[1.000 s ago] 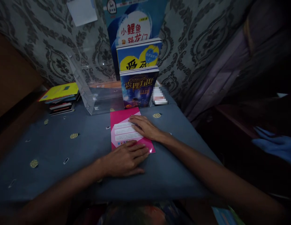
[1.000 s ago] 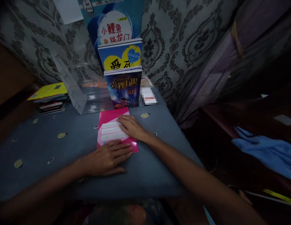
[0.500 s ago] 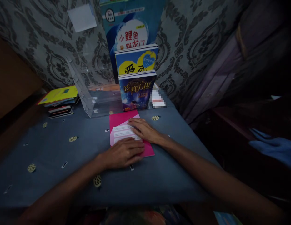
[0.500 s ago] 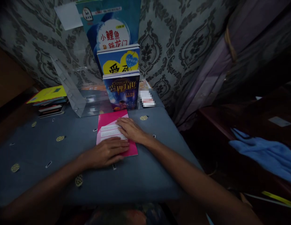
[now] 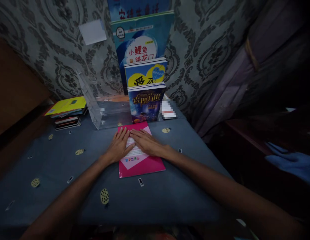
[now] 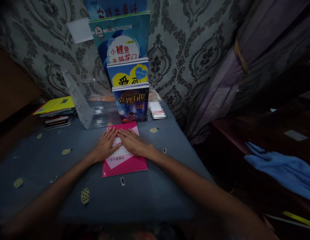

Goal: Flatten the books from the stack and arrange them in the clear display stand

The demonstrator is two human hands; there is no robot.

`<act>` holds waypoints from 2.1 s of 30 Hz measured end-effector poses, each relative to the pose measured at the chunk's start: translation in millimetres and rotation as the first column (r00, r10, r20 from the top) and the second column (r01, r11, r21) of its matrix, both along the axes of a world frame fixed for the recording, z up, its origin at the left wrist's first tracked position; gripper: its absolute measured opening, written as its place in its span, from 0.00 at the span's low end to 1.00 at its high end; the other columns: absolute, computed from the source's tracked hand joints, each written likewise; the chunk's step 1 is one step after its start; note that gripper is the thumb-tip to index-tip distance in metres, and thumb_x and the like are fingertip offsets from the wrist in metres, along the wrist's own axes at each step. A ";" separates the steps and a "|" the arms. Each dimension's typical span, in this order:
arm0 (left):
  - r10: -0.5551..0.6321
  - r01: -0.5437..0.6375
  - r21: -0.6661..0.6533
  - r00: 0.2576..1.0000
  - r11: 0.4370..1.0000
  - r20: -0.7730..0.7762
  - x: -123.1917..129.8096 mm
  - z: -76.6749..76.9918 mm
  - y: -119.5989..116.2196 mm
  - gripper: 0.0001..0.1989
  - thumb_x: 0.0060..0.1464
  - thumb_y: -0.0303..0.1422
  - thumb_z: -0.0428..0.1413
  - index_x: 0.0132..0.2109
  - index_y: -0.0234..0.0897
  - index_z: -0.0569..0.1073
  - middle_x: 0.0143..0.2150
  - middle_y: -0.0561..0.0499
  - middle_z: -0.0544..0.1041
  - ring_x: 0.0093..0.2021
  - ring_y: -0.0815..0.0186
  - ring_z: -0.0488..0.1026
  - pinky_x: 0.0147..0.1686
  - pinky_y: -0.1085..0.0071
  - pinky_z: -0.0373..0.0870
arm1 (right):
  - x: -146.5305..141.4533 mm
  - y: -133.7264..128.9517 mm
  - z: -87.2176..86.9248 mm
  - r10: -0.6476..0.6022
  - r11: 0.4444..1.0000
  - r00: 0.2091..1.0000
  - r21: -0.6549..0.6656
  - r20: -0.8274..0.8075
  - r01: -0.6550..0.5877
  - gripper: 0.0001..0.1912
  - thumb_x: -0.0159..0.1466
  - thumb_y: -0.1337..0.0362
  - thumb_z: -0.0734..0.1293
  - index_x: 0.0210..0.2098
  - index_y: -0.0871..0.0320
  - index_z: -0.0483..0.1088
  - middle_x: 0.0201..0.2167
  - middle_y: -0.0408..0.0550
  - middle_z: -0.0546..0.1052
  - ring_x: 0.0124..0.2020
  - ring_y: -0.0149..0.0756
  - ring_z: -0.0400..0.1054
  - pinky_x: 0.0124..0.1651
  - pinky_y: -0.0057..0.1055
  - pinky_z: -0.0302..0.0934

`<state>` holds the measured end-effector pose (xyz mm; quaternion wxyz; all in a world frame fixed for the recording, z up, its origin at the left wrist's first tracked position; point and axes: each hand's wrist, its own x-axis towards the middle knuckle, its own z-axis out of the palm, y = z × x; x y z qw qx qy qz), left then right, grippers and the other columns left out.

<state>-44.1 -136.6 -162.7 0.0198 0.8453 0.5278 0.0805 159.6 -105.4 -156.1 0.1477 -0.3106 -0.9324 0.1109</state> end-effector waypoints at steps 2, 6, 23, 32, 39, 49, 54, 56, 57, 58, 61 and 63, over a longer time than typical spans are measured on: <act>0.002 -0.002 -0.028 1.000 1.000 -0.003 -2.7 -0.5 2.7 0.40 0.67 0.55 0.40 0.73 0.29 0.52 0.75 0.34 0.50 0.75 0.47 0.44 0.70 0.45 0.49 | -2.4 3.8 0.8 -0.039 0.999 0.999 -0.012 0.010 0.039 0.27 0.72 0.65 0.57 0.67 0.70 0.59 0.69 0.63 0.61 0.73 0.44 0.51 0.74 0.47 0.45; 0.011 -0.011 -0.049 1.000 0.999 -0.003 -4.0 0.1 3.3 0.40 0.67 0.56 0.39 0.73 0.31 0.51 0.75 0.34 0.49 0.76 0.46 0.42 0.70 0.45 0.45 | -1.0 7.7 0.8 -0.159 0.987 0.986 -0.013 0.047 0.160 0.31 0.71 0.57 0.60 0.68 0.72 0.59 0.70 0.66 0.58 0.73 0.48 0.49 0.73 0.48 0.45; 0.160 -0.160 -0.030 0.987 0.987 -0.001 7.0 -3.2 -14.3 0.43 0.65 0.58 0.42 0.73 0.27 0.51 0.75 0.32 0.48 0.75 0.41 0.41 0.69 0.43 0.47 | 0.5 -7.3 -12.6 -0.446 0.892 0.894 -0.056 0.047 0.448 0.41 0.71 0.46 0.54 0.70 0.76 0.53 0.72 0.70 0.53 0.75 0.53 0.41 0.73 0.51 0.44; 0.087 -0.088 -0.019 0.996 0.996 -0.021 13.4 -4.8 -53.2 0.44 0.66 0.58 0.37 0.72 0.22 0.52 0.74 0.29 0.49 0.76 0.45 0.41 0.70 0.44 0.48 | 9.5 -49.8 -20.8 -0.444 0.896 0.895 -0.007 0.040 0.444 0.39 0.71 0.48 0.55 0.69 0.75 0.54 0.72 0.70 0.52 0.75 0.53 0.40 0.73 0.52 0.44; 0.006 -0.007 0.042 1.000 0.999 0.022 13.8 -12.7 -101.1 0.39 0.67 0.55 0.39 0.72 0.29 0.52 0.74 0.30 0.50 0.76 0.47 0.41 0.69 0.44 0.49 | 22.3 -107.4 -26.3 -0.363 0.928 0.930 0.072 -0.056 0.367 0.34 0.72 0.52 0.56 0.69 0.70 0.56 0.71 0.69 0.57 0.74 0.54 0.44 0.72 0.58 0.47; -0.105 0.106 -0.040 0.994 0.994 0.043 11.6 -3.7 -167.9 0.37 0.68 0.52 0.44 0.75 0.38 0.46 0.76 0.34 0.43 0.76 0.46 0.36 0.69 0.41 0.51 | 73.7 -193.5 5.9 0.044 0.996 0.998 -0.070 -0.048 -0.047 0.51 0.63 0.46 0.70 0.74 0.57 0.44 0.74 0.63 0.46 0.75 0.54 0.37 0.70 0.56 0.51; -0.141 0.144 -0.057 0.988 0.988 0.060 9.9 -1.6 -180.6 0.39 0.67 0.51 0.46 0.75 0.38 0.41 0.76 0.35 0.38 0.76 0.44 0.35 0.68 0.40 0.52 | 100.0 -206.1 10.2 0.250 0.958 0.968 -0.141 -0.027 -0.251 0.58 0.56 0.56 0.78 0.74 0.52 0.43 0.73 0.60 0.50 0.74 0.50 0.41 0.71 0.51 0.52; -0.142 0.146 -0.068 0.988 0.987 0.066 9.9 -0.3 -181.0 0.39 0.68 0.50 0.46 0.75 0.37 0.41 0.76 0.35 0.38 0.76 0.44 0.35 0.68 0.39 0.52 | 101.0 -205.7 4.7 0.256 0.961 0.967 -0.109 -0.005 -0.255 0.51 0.59 0.66 0.75 0.74 0.48 0.46 0.72 0.58 0.54 0.74 0.47 0.45 0.71 0.50 0.52; -0.141 0.147 -0.075 0.987 0.986 0.072 9.9 0.6 -180.8 0.39 0.68 0.50 0.46 0.75 0.38 0.41 0.76 0.36 0.38 0.76 0.44 0.35 0.68 0.39 0.52 | 100.3 -204.9 1.8 0.248 0.966 0.969 -0.084 0.002 -0.247 0.47 0.62 0.70 0.72 0.73 0.46 0.48 0.72 0.57 0.56 0.73 0.45 0.47 0.71 0.49 0.52; -0.140 0.147 -0.087 0.987 0.985 0.079 9.6 1.7 -180.5 0.39 0.68 0.50 0.46 0.75 0.38 0.42 0.76 0.36 0.38 0.76 0.44 0.35 0.68 0.38 0.52 | 99.4 -203.9 -0.8 0.237 0.970 0.971 -0.060 -0.004 -0.237 0.43 0.64 0.72 0.70 0.72 0.44 0.50 0.71 0.55 0.58 0.72 0.43 0.49 0.71 0.48 0.53; -0.135 0.149 -0.140 0.985 0.979 0.110 6.4 8.0 -179.0 0.39 0.67 0.51 0.47 0.75 0.40 0.43 0.76 0.38 0.37 0.76 0.46 0.37 0.68 0.40 0.53 | 97.7 -200.0 -4.2 0.226 0.973 0.972 -0.027 -0.061 -0.228 0.33 0.69 0.68 0.66 0.70 0.42 0.55 0.69 0.52 0.63 0.71 0.42 0.53 0.70 0.48 0.53; -0.125 0.150 -0.190 0.982 0.970 0.140 1.7 16.2 -176.4 0.38 0.67 0.51 0.47 0.75 0.43 0.44 0.76 0.40 0.38 0.76 0.47 0.38 0.68 0.41 0.53 | 98.0 -196.4 -2.8 0.243 0.970 0.965 0.000 -0.097 -0.244 0.30 0.71 0.66 0.64 0.69 0.41 0.57 0.67 0.50 0.66 0.70 0.42 0.55 0.69 0.48 0.55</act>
